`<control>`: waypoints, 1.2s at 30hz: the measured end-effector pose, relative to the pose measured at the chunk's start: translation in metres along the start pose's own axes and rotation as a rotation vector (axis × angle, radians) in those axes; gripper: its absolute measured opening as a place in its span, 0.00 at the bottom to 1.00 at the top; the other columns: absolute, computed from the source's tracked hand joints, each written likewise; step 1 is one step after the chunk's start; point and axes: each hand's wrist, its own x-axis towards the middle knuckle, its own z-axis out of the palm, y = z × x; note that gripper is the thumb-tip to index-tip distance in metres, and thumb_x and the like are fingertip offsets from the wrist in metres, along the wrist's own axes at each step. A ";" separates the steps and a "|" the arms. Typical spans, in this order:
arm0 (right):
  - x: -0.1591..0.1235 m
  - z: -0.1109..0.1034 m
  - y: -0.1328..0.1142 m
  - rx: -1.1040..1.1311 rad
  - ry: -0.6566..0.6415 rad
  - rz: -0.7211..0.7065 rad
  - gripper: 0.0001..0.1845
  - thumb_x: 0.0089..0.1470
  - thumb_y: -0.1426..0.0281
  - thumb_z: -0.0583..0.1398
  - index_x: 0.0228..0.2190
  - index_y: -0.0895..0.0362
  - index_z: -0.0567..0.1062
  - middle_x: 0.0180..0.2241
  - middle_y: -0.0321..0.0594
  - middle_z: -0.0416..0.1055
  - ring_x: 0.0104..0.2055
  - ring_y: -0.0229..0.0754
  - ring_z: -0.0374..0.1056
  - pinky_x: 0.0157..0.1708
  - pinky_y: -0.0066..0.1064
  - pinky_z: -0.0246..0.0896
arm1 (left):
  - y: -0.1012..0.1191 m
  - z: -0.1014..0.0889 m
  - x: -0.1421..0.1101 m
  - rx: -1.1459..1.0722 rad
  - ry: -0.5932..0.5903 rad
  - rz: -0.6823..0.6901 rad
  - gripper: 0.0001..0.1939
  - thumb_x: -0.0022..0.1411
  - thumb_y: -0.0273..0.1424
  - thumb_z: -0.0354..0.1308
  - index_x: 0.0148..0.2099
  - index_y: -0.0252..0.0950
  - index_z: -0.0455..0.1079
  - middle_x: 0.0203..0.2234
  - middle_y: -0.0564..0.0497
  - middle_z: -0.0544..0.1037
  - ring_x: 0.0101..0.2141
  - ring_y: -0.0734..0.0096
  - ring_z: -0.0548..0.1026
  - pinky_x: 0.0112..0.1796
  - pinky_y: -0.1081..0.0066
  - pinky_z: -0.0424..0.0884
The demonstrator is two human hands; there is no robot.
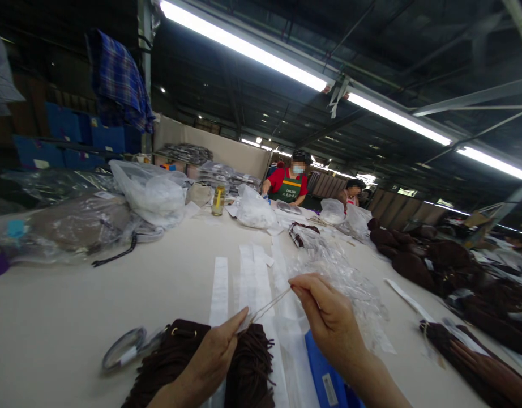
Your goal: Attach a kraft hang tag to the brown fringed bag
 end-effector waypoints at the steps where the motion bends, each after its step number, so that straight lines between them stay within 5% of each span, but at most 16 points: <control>1: 0.001 -0.001 -0.001 0.005 0.005 -0.003 0.09 0.57 0.75 0.50 0.34 0.57 0.71 0.29 0.40 0.70 0.32 0.37 0.68 0.30 0.25 0.64 | -0.003 0.001 0.000 0.024 -0.013 0.004 0.25 0.56 0.29 0.49 0.57 0.38 0.62 0.52 0.50 0.68 0.54 0.62 0.64 0.58 0.62 0.51; 5: 0.003 -0.002 -0.004 0.037 -0.034 -0.023 0.09 0.57 0.75 0.51 0.34 0.56 0.71 0.29 0.40 0.70 0.32 0.37 0.67 0.31 0.25 0.63 | 0.000 0.002 -0.005 0.181 -0.125 0.004 0.36 0.45 0.20 0.49 0.59 0.36 0.58 0.57 0.48 0.60 0.58 0.61 0.57 0.59 0.61 0.46; 8: 0.004 -0.002 -0.005 0.050 -0.124 -0.028 0.09 0.56 0.76 0.52 0.34 0.56 0.72 0.29 0.38 0.70 0.32 0.35 0.67 0.31 0.23 0.62 | 0.027 0.000 -0.008 0.192 -0.130 -0.030 0.42 0.37 0.19 0.49 0.60 0.33 0.57 0.58 0.46 0.59 0.58 0.56 0.54 0.59 0.59 0.46; 10: 0.005 0.001 -0.005 0.057 -0.182 -0.019 0.09 0.56 0.76 0.53 0.34 0.56 0.73 0.30 0.38 0.70 0.32 0.35 0.67 0.31 0.23 0.62 | 0.053 -0.003 -0.006 0.131 -0.028 -0.009 0.36 0.41 0.22 0.50 0.57 0.34 0.62 0.52 0.44 0.67 0.51 0.56 0.64 0.54 0.60 0.58; 12: 0.004 0.005 -0.006 0.072 -0.231 -0.010 0.10 0.57 0.75 0.53 0.35 0.54 0.74 0.30 0.38 0.69 0.32 0.35 0.67 0.30 0.23 0.62 | 0.078 -0.004 0.000 0.029 0.053 0.019 0.28 0.47 0.28 0.53 0.54 0.35 0.65 0.40 0.45 0.73 0.35 0.64 0.70 0.38 0.66 0.68; 16: -0.001 0.016 -0.007 0.163 -0.251 -0.006 0.10 0.56 0.75 0.54 0.36 0.54 0.75 0.31 0.39 0.69 0.32 0.35 0.67 0.30 0.23 0.62 | 0.104 -0.001 0.010 -0.358 -0.049 0.055 0.24 0.45 0.31 0.58 0.47 0.32 0.67 0.29 0.50 0.73 0.27 0.72 0.68 0.28 0.74 0.64; 20: -0.009 0.024 -0.007 0.284 -0.251 0.087 0.11 0.57 0.75 0.52 0.37 0.54 0.73 0.31 0.37 0.71 0.33 0.34 0.67 0.32 0.22 0.61 | 0.102 0.004 0.011 -0.411 -0.078 -0.052 0.13 0.43 0.32 0.58 0.33 0.31 0.69 0.19 0.53 0.71 0.22 0.73 0.69 0.26 0.74 0.65; 23: -0.019 0.033 -0.006 0.365 -0.099 0.244 0.09 0.56 0.71 0.53 0.37 0.54 0.73 0.29 0.37 0.71 0.30 0.35 0.67 0.30 0.24 0.61 | 0.095 0.004 0.009 -0.404 -0.002 -0.169 0.16 0.42 0.38 0.59 0.31 0.31 0.68 0.17 0.52 0.71 0.19 0.71 0.70 0.24 0.72 0.66; 26: -0.031 0.053 -0.006 0.677 -0.001 0.617 0.12 0.50 0.67 0.58 0.39 0.55 0.72 0.28 0.37 0.71 0.20 0.32 0.62 0.21 0.24 0.58 | 0.088 0.002 0.008 -0.414 0.056 -0.217 0.18 0.41 0.42 0.58 0.28 0.31 0.68 0.17 0.50 0.72 0.18 0.71 0.69 0.21 0.73 0.64; 29: -0.042 0.079 -0.009 1.164 -0.050 0.945 0.25 0.38 0.69 0.64 0.42 0.55 0.70 0.33 0.40 0.73 0.16 0.32 0.62 0.15 0.23 0.55 | 0.079 -0.002 0.007 -0.327 0.203 -0.161 0.16 0.42 0.42 0.58 0.24 0.32 0.70 0.17 0.51 0.70 0.18 0.73 0.66 0.21 0.74 0.60; 32: -0.047 0.100 -0.014 1.401 -0.098 1.008 0.26 0.33 0.68 0.67 0.39 0.58 0.72 0.27 0.40 0.73 0.20 0.37 0.67 0.18 0.24 0.58 | 0.070 -0.007 0.003 -0.215 0.382 -0.096 0.13 0.41 0.39 0.58 0.21 0.33 0.71 0.20 0.51 0.70 0.22 0.73 0.66 0.25 0.74 0.61; 36: -0.049 0.112 -0.019 1.276 -0.179 0.946 0.18 0.40 0.61 0.67 0.31 0.60 0.74 0.19 0.34 0.68 0.19 0.32 0.64 0.22 0.22 0.57 | 0.058 -0.014 -0.007 -0.375 0.385 -0.207 0.14 0.41 0.40 0.59 0.22 0.32 0.70 0.16 0.53 0.68 0.19 0.75 0.63 0.23 0.75 0.60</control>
